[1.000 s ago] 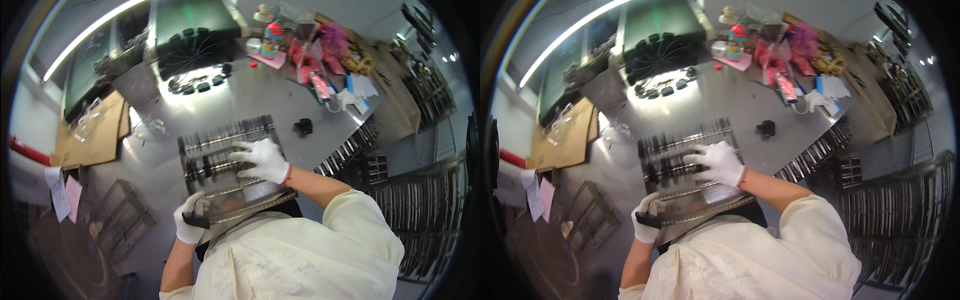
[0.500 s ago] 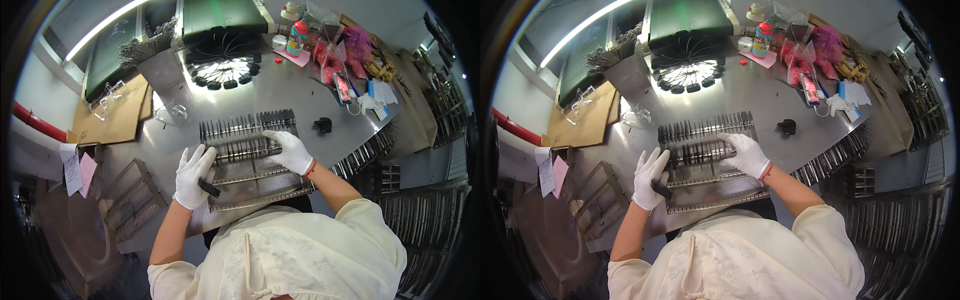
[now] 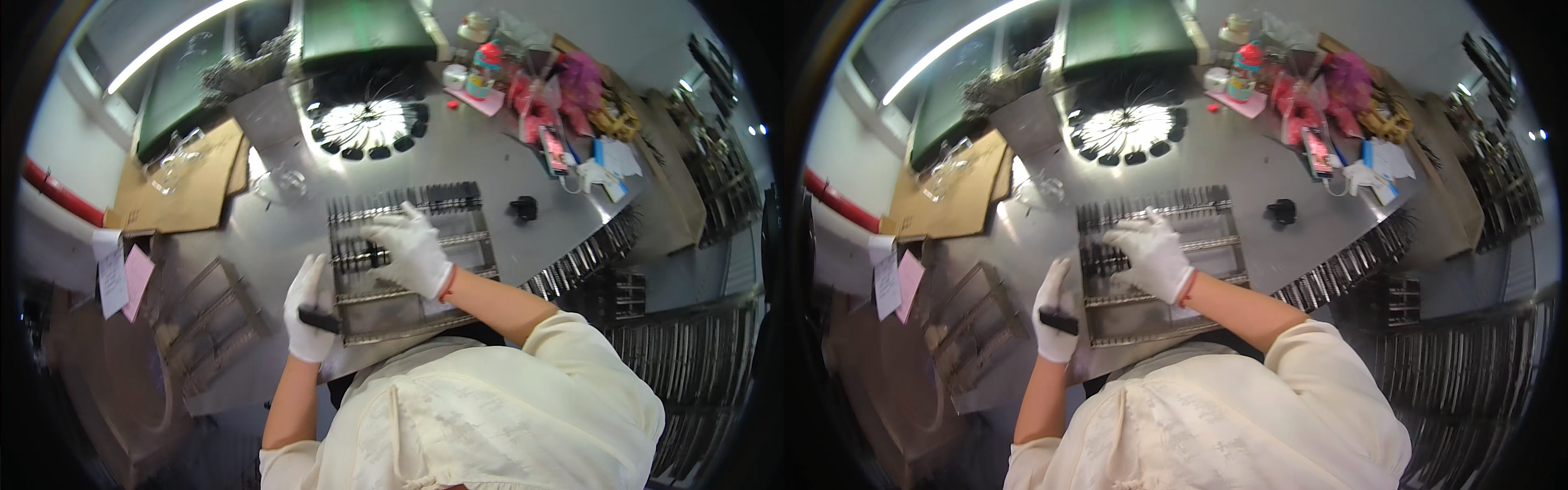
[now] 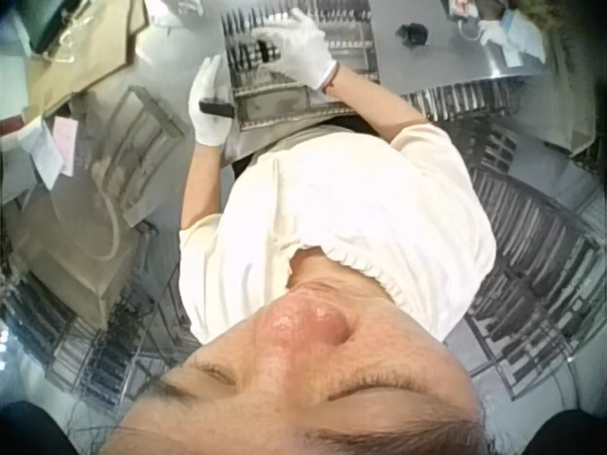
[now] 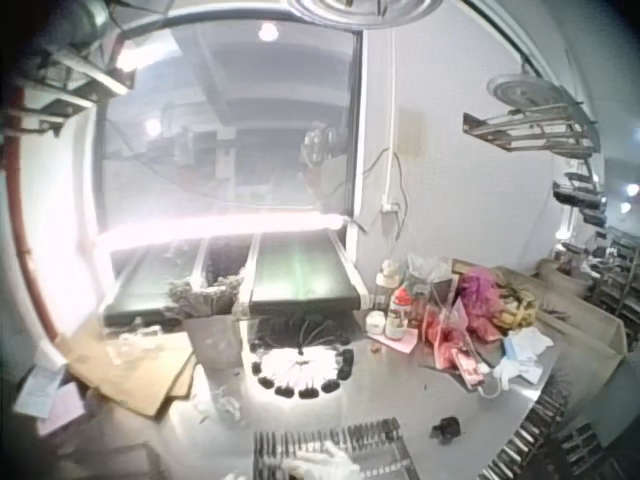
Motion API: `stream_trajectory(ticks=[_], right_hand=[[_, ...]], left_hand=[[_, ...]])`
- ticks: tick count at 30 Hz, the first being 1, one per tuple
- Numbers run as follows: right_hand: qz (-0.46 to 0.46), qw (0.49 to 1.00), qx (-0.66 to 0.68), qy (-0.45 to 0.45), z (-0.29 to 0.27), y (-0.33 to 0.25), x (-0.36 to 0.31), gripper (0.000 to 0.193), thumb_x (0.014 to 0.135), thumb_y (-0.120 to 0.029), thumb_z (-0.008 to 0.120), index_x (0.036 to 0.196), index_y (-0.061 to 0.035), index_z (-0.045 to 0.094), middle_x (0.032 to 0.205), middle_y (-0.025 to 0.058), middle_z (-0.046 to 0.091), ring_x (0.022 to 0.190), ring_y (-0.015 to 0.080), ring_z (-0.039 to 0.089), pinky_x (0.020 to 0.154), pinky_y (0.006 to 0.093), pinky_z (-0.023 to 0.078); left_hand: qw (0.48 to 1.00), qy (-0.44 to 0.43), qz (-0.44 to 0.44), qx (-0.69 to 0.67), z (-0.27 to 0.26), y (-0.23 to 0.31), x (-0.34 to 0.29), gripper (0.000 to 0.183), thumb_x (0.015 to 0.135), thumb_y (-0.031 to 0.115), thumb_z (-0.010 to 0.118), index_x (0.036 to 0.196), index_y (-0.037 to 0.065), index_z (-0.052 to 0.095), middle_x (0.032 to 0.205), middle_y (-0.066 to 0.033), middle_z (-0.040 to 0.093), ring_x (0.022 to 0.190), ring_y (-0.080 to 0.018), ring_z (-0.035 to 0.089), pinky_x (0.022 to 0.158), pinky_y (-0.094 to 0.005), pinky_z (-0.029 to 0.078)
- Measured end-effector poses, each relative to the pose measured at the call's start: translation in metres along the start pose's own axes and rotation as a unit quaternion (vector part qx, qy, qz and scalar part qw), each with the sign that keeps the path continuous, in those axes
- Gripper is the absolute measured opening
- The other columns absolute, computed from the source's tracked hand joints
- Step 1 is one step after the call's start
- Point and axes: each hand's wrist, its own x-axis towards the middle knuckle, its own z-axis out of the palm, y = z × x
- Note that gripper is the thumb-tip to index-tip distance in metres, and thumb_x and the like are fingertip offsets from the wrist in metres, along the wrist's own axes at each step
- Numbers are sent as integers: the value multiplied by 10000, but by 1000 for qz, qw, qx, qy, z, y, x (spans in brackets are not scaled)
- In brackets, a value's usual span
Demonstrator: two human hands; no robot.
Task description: The person assembles light fixture components by inserting black plastic parts into metal racks and handling clear plastic rings. They repeatedly pick up parts, align them, and place them into the racks on a stainless steel workbench.
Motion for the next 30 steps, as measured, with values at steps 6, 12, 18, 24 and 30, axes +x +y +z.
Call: stream_trajectory(ticks=[6,12,18,24,30], right_hand=[[-32,995,-87,-45,11,-4,0,630,758,-496,815,1279,-181,651,1130,36,692,1141,226,621,1184,528,315],[-29,981,-167,-91,9,-8,-5,710,783,-421,818,1351,-58,595,1200,18,675,1256,228,575,1181,512,318],[-13,964,-206,-170,9,-17,14,861,824,-594,742,1462,-58,525,1435,79,566,1381,247,471,1177,540,318],[16,978,-126,-164,-16,-16,11,964,781,-649,754,1512,-81,485,1553,148,463,1388,317,464,1186,534,321],[88,712,681,-143,-40,-42,-35,804,745,-199,844,1466,-49,520,1346,192,575,1141,324,646,1018,379,518]], left_hand=[[965,49,-161,-203,-7,-4,-29,453,1116,273,440,1460,-15,505,1365,-201,641,1269,-274,605,1096,-401,448],[936,68,-211,-273,-9,-15,-26,470,1127,338,431,1442,-1,511,1248,-177,677,1123,-233,656,980,-363,496],[899,79,-238,-359,-4,-15,-23,493,1117,342,471,1409,-52,508,1133,-212,682,965,-205,652,871,-318,509],[868,46,-282,-406,-1,-7,-19,433,1106,278,497,1365,-67,537,1071,-202,695,855,-172,655,726,-278,528],[858,-223,-265,-380,37,-14,-34,290,984,64,545,1262,5,604,1142,-55,668,998,-128,609,854,-266,493]])
